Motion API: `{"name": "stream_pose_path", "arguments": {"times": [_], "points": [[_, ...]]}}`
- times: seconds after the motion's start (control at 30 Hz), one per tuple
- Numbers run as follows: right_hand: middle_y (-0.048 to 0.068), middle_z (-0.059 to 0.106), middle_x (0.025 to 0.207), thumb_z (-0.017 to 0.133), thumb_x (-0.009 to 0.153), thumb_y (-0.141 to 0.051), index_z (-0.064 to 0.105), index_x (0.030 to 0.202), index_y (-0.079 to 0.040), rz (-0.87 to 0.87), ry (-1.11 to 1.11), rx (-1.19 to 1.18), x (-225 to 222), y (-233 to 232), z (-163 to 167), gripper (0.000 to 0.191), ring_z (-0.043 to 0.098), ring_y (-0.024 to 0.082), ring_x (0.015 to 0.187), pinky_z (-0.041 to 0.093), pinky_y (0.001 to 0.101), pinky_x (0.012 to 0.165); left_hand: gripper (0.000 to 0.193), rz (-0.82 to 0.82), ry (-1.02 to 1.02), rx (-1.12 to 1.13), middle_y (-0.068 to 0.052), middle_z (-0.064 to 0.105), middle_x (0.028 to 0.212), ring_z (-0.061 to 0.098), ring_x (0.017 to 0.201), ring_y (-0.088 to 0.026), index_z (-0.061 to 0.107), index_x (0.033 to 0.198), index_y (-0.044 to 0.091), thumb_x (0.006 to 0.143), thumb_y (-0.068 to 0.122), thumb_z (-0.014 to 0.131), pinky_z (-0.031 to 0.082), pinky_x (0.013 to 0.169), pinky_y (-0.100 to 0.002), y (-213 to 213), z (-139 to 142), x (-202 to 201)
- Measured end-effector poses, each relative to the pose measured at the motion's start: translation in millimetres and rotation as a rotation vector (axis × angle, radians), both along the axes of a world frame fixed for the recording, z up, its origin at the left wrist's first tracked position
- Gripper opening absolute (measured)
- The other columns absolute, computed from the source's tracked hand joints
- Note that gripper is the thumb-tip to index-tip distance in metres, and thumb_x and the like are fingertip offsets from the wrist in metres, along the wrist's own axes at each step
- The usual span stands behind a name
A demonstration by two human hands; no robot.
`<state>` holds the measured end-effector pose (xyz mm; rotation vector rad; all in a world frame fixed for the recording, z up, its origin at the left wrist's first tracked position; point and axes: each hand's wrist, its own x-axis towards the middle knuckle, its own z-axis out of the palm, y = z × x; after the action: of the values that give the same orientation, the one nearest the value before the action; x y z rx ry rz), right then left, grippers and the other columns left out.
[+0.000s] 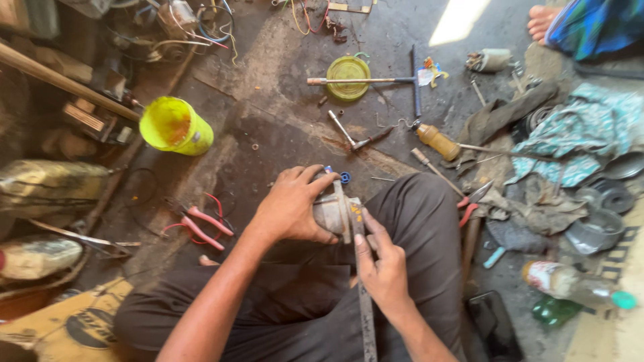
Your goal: The person uses a metal rod to rotate the shaft of a small electric motor held in their left hand. They then use a metal file to scrape and smooth the outer casing of the motor while rotating it by hand.
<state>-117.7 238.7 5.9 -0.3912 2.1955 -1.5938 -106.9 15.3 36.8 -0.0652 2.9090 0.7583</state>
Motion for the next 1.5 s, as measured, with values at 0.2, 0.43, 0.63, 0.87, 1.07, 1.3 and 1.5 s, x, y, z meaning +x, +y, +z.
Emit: {"name": "stream_pose_path", "arguments": {"times": [0.2,0.43,0.63,0.87,1.07,1.3,1.5], "points": [[0.003,0.047,0.057,0.063,0.098,-0.009,0.057,0.141,-0.001,0.058,0.203,0.002,5.5,5.1,-8.9,0.044,0.042,0.007,0.05,0.041,0.0267,0.049,0.118,0.021,-0.023,0.008,-0.02,0.047,0.149,0.043,0.134,-0.046,0.054,0.141,0.014,0.039,0.056,0.095,0.034,0.112,-0.054,0.1,-1.1,1.3],[0.004,0.07,0.086,0.06,0.099,-0.009,0.055,0.143,0.001,0.03,-0.097,-0.162,-13.1,-3.5,-27.2,0.045,0.06,0.004,0.077,0.05,0.0217,0.068,0.118,0.041,-0.007,0.014,-0.022,0.049,0.147,0.046,0.132,-0.047,0.055,0.141,0.012,0.04,0.059,0.095,0.036,0.109,-0.054,-1.8,-12.0,-0.4],[0.009,0.074,0.112,0.06,0.1,-0.007,0.053,0.145,0.004,0.072,-0.202,-0.241,-11.4,7.3,-22.2,0.047,0.067,0.008,0.101,0.052,0.0221,0.088,0.117,0.007,-0.016,0.075,-0.022,0.051,0.144,0.051,0.128,-0.046,0.055,0.14,0.01,0.042,0.063,0.093,0.041,0.107,-0.053,-13.7,-17.4,-7.9],[0.024,0.076,0.1,0.061,0.103,-0.008,0.059,0.15,0.002,0.008,-0.178,0.038,-15.2,-0.2,-17.0,0.048,0.059,0.011,0.082,0.051,0.0297,0.076,0.117,0.007,-0.023,0.01,-0.021,0.052,0.143,0.047,0.129,-0.045,0.056,0.139,0.011,0.04,0.059,0.094,0.037,0.108,-0.052,-1.7,-9.4,-7.5],[0.015,0.074,0.09,0.062,0.1,-0.008,0.059,0.146,0.002,0.013,-0.209,0.0,-12.0,7.5,-5.3,0.047,0.059,0.009,0.078,0.051,0.0255,0.071,0.115,0.015,-0.056,-0.006,-0.02,0.053,0.141,0.048,0.129,-0.045,0.057,0.139,0.012,0.039,0.056,0.095,0.038,0.108,-0.052,-0.4,-5.1,-13.6],[0.015,0.078,0.104,0.062,0.096,-0.006,0.059,0.14,0.004,0.108,-0.172,-0.001,-40.3,-6.3,10.1,0.045,0.068,0.01,0.092,0.055,0.0266,0.078,0.114,0.037,-0.04,-0.012,-0.02,0.054,0.139,0.05,0.129,-0.044,0.058,0.138,0.013,0.039,0.057,0.094,0.038,0.108,-0.052,3.5,-5.8,-8.4],[0.02,0.078,0.11,0.063,0.094,-0.007,0.061,0.134,0.004,0.152,-0.064,0.072,-50.4,-10.6,28.1,0.042,0.076,0.018,0.098,0.058,0.028,0.081,0.115,0.026,-0.016,-0.031,-0.022,0.053,0.139,0.049,0.127,-0.045,0.057,0.139,0.01,0.04,0.056,0.095,0.039,0.108,-0.052,4.5,-5.7,-10.7]]}}
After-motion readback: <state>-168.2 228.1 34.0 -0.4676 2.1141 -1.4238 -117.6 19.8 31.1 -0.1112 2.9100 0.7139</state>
